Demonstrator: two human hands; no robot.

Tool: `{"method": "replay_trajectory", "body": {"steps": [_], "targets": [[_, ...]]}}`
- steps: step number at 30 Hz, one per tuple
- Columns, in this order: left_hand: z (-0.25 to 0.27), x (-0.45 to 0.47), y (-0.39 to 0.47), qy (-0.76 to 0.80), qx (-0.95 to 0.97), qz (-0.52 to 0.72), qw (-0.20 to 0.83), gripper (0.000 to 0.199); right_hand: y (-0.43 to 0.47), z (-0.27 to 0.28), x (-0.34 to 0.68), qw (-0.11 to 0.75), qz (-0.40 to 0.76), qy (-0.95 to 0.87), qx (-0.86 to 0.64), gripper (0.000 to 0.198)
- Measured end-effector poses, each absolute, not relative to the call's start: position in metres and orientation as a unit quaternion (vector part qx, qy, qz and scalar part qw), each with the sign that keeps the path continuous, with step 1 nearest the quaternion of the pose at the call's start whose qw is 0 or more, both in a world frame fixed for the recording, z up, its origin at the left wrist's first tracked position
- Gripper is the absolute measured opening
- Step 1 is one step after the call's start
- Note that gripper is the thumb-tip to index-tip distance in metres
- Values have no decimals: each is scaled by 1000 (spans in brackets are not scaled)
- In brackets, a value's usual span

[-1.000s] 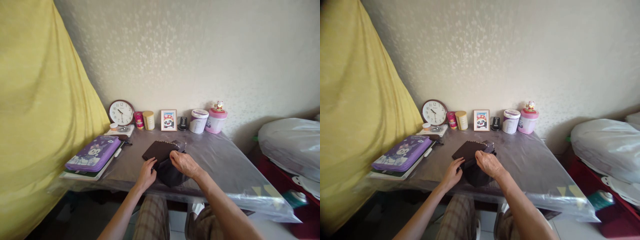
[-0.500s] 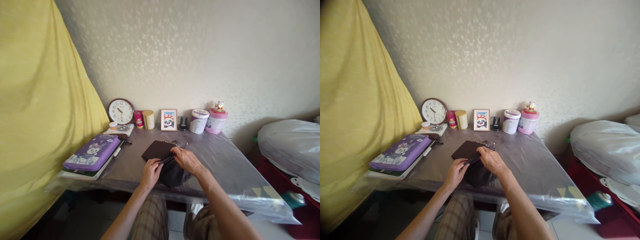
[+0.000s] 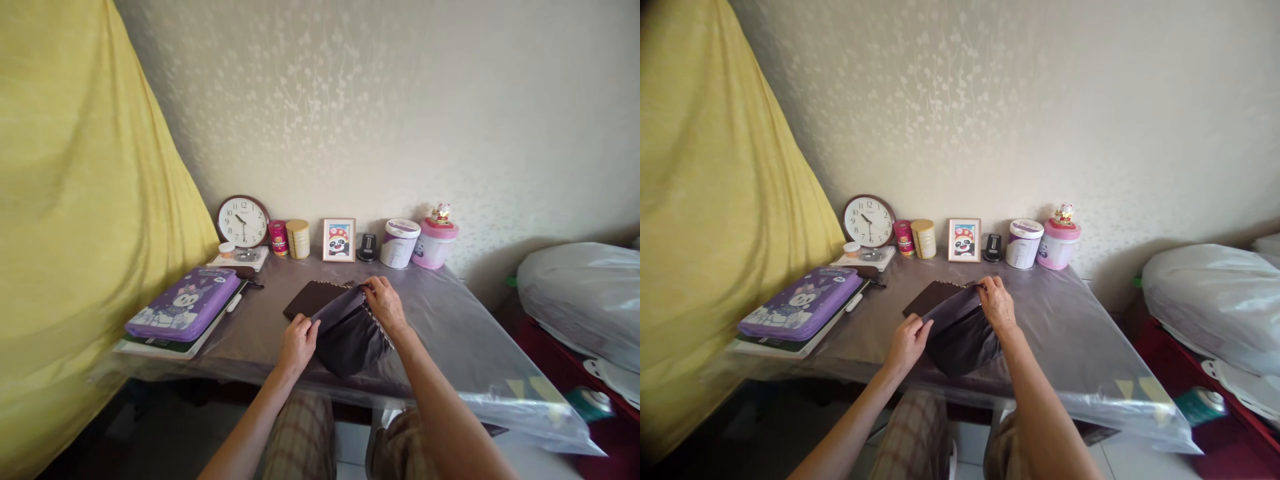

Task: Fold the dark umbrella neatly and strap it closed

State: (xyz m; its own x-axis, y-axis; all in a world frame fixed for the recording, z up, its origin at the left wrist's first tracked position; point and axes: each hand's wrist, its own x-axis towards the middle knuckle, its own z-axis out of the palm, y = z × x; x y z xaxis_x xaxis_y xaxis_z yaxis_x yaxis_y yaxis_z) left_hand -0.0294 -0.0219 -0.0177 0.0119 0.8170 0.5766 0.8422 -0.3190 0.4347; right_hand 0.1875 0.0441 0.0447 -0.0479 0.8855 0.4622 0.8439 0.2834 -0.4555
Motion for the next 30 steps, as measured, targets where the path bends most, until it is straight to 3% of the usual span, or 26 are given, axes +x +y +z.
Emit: {"method": "replay_trajectory", "body": {"steps": [6,13,16,22,27,30], "targets": [[-24,-42,-9,-632,-687,-357,35,28,62,32,156,381,165,-678,-607,13],[-33,-52,0,-675,-674,-302,7,25,74,14,135,303,129,-741,-586,15],[-33,-55,-2,-686,-669,-285,-27,26,78,6,131,279,133,-754,-579,20],[-29,-54,-13,-706,-661,-224,-121,46,78,-1,124,229,131,-783,-563,35],[-25,-50,-13,-707,-666,-199,-130,41,72,2,123,218,129,-796,-550,45],[-19,-48,-10,-700,-622,-243,-253,36,72,4,130,232,129,-788,-555,50]]}}
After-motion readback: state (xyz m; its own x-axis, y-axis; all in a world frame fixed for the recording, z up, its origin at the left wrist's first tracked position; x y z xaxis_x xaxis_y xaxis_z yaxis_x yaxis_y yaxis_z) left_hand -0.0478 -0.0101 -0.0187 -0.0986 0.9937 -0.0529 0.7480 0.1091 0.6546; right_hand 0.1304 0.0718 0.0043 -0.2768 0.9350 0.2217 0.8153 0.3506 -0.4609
